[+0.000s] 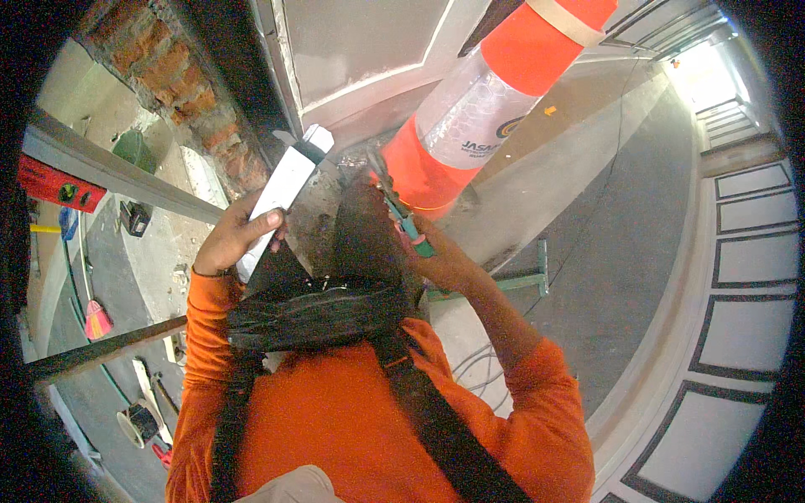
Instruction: The person cuts a white metal trim piece using tin snips, fits it into a wall corner, and then uses an angle grinder to smooth the edges. The task involves precise cutting and fitting of the trim to the wall structure.
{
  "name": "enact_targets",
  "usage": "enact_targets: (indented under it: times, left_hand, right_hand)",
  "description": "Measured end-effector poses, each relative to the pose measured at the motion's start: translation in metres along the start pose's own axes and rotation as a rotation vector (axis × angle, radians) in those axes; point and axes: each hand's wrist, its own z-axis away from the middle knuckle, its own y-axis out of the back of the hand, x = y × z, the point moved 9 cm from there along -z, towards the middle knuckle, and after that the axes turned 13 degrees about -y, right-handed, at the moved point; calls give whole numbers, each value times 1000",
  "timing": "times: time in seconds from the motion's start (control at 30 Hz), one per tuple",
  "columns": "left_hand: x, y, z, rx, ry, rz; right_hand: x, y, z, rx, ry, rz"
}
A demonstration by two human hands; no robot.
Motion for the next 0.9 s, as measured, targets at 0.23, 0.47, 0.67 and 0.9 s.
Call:
enact_targets:
  times: [0.23,0.47,0.67,0.9]
  left_hand:
    - [-5,-2,6,-36,59,-135]
    - [3,4,17,-26,22,-285]
    - [1,10,22,-1,29,-330]
    - [0,13,25,15,32,-340]
  right_hand:
    - [-24,-2,-2,53,147,175]
    - [-45,-2,-3,41,97,166]
    - [-63,-6,-3,14,140,124]
    - [-51,-9,-11,-14,186,137]
